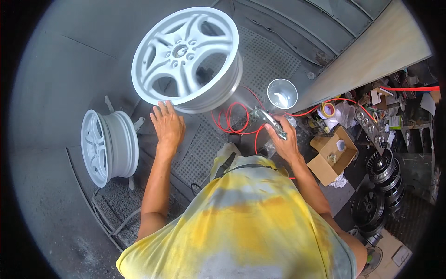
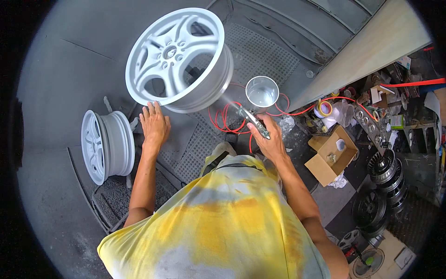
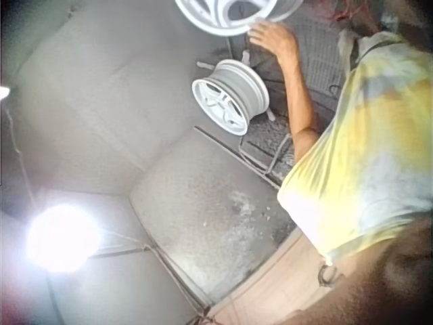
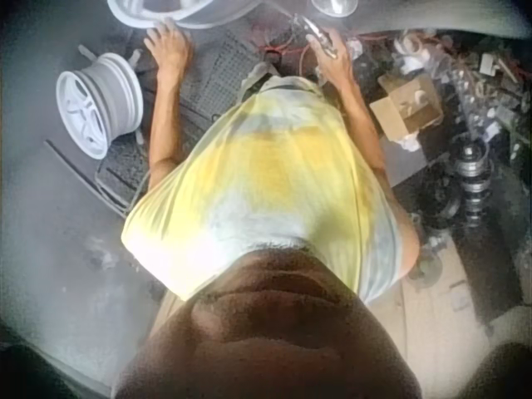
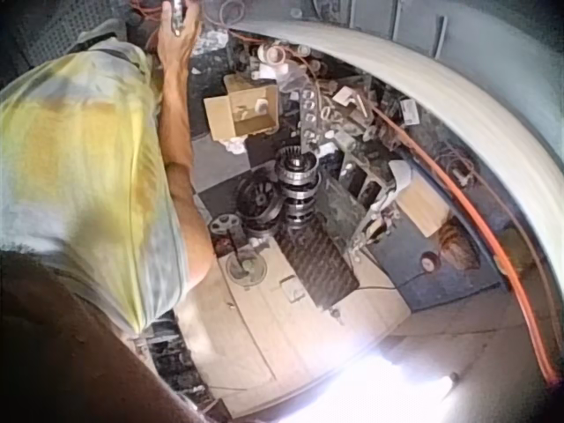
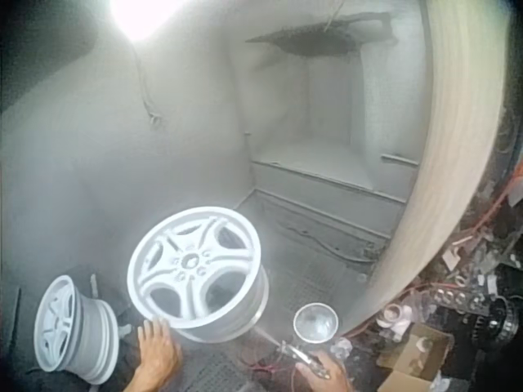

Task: Painting car rims with a spray gun in a paint booth.

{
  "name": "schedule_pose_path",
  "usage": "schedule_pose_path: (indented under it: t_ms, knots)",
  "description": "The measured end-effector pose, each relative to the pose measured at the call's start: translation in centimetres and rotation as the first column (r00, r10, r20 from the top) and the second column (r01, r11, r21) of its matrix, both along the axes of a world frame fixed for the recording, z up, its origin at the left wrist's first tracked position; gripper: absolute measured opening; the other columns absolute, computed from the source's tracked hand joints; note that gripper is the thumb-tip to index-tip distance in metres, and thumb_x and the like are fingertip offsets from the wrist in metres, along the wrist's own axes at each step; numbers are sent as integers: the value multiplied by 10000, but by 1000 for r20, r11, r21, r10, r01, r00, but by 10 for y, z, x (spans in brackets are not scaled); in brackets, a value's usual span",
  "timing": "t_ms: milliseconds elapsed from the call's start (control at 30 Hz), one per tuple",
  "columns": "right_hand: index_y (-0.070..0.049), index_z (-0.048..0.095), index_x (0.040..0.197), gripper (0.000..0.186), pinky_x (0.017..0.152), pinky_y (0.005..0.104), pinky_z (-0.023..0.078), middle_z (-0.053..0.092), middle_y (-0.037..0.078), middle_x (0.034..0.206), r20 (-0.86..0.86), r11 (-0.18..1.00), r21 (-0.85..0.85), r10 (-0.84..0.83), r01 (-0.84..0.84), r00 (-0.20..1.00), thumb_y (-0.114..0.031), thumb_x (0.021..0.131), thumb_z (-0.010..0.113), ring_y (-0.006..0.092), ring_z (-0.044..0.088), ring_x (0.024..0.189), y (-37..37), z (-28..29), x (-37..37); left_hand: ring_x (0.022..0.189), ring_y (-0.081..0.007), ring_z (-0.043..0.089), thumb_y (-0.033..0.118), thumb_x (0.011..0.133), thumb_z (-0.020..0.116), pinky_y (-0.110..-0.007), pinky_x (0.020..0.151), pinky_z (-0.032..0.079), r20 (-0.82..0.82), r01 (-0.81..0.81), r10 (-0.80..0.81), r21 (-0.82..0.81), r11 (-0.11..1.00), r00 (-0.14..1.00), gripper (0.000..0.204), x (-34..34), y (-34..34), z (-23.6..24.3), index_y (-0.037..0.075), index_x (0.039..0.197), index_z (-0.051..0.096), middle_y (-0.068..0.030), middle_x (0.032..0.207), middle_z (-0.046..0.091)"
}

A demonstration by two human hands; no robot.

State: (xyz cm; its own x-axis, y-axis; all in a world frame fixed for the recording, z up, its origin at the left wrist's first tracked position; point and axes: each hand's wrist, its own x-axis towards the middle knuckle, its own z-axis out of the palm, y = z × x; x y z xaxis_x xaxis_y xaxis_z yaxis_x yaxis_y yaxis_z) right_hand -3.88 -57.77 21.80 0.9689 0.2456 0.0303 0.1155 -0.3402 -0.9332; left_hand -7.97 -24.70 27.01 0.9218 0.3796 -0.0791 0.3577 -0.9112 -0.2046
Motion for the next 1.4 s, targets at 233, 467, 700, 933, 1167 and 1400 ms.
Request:
schedule_pose_path:
  t_ms: [233, 467, 700, 933, 1167, 1400]
  knots:
    - [12, 571, 1054, 338, 732, 368, 479, 635, 183, 921, 75, 994, -49, -92, 96, 993, -232, 847, 681, 308, 621, 814, -14, 6, 10, 1308, -468, 315, 213, 840, 535, -559, 1075, 252, 5, 12, -12, -3, 1000, 1000, 647, 3, -4, 2, -94, 1370, 325, -306, 1407, 337]
    - [13, 572, 1069, 345, 740, 363, 484, 640, 181, 924, 77, 986, -46, -156, 160, 985, -229, 848, 678, 299, 628, 820, -28, 9, 2, 1305, -464, 322, 210, 841, 534, -565, 1067, 262, 12, 17, -17, -3, 1000, 1000, 645, 3, -9, 1, -91, 1371, 323, -299, 1408, 341]
    - [-7, 569, 1070, 317, 687, 325, 477, 637, 138, 870, -75, 998, 23, 68, -66, 995, -227, 862, 665, 200, 607, 757, -21, 3, -20, 1304, -454, 327, 216, 847, 522, -569, 1065, 262, 18, 21, -21, 17, 1000, 1000, 631, 2, -15, 1, -80, 1370, 331, -297, 1400, 350]
    - [-10, 569, 1070, 325, 712, 340, 479, 637, 155, 900, 37, 993, -3, 121, -121, 992, -233, 858, 671, 223, 619, 800, -2, -31, -20, 1310, -442, 326, 215, 848, 515, -573, 1065, 260, -3, 25, -25, 12, 1000, 1000, 622, 4, -30, 7, -65, 1373, 335, -281, 1403, 354]
    - [-7, 568, 1055, 316, 728, 362, 479, 636, 172, 904, 29, 995, 15, 96, -96, 995, -230, 855, 671, 265, 624, 821, -5, -31, -15, 1297, -465, 328, 221, 843, 552, -586, 1059, 255, 36, 27, -26, -25, 999, 999, 627, -2, -33, 4, -80, 1354, 351, -302, 1385, 359]
    - [-2, 575, 1062, 320, 686, 331, 481, 642, 143, 856, 40, 998, 28, 59, -61, 997, -232, 860, 669, 210, 622, 757, -12, -28, -10, 1290, -436, 356, 214, 841, 529, -583, 1052, 274, 71, 32, -34, 28, 999, 997, 589, 0, -29, 1, -20, 1360, 382, -245, 1386, 388]
